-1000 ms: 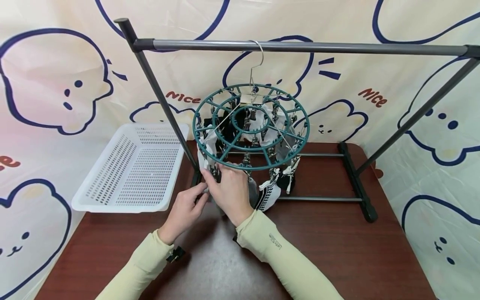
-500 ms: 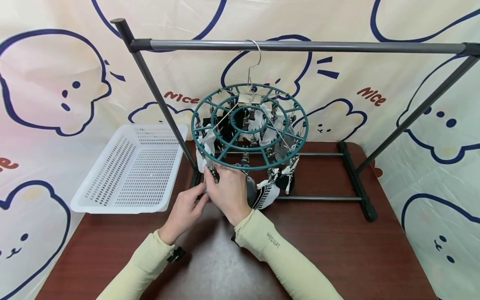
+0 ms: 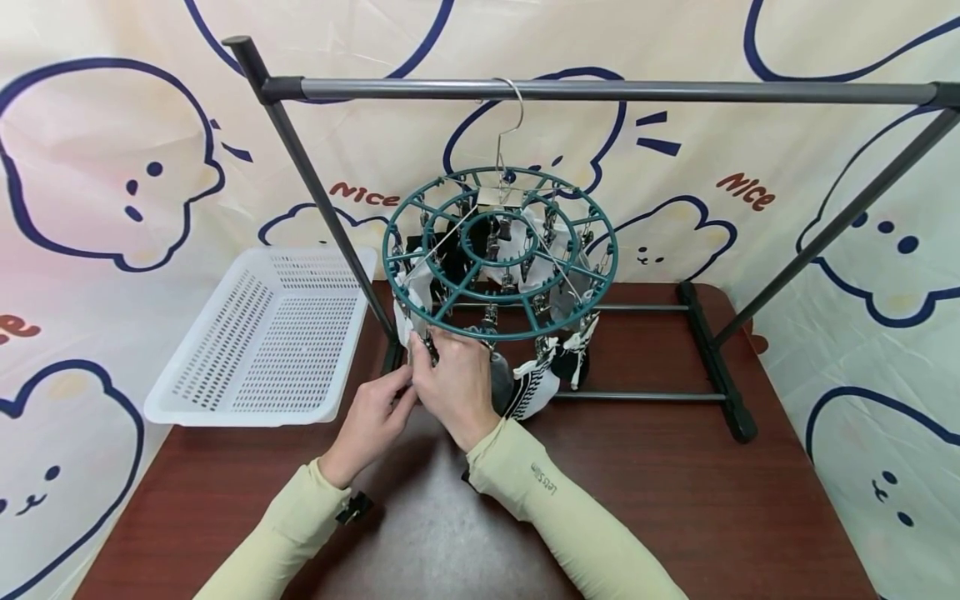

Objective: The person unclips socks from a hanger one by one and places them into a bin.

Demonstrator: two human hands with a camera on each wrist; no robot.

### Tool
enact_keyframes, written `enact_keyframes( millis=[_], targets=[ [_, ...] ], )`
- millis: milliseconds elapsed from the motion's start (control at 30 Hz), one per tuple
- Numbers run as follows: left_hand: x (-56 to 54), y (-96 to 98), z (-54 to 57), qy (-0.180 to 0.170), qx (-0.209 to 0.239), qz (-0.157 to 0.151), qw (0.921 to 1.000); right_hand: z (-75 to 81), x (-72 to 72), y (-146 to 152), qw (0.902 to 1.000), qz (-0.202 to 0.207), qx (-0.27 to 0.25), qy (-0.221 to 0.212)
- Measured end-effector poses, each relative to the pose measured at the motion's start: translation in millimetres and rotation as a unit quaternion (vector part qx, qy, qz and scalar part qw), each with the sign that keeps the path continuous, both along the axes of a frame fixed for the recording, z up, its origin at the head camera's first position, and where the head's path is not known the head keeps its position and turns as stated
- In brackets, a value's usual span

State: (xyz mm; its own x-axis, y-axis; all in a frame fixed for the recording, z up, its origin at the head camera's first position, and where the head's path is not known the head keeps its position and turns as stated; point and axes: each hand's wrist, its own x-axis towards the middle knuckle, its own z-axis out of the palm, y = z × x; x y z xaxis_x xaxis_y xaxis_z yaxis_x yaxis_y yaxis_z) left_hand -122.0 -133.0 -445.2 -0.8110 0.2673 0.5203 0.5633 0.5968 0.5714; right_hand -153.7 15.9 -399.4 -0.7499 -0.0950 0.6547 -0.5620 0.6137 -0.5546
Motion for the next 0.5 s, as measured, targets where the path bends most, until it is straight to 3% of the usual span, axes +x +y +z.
enact_keyframes(
  millis=[267,500],
  targets=[
    [-0.3,-0.2,-1.8,-0.007,-0.009,-0.003,0.9999,-0.5,-0.5,0.4,1.0,0.002,-0.007,-0.007],
    [1.3,-4.1,3.9,-0.038,-0.036,-0.007,0.9986,-0.4,-0.5,2.0,0.9999,0.01,-0.009,0.002]
  ],
)
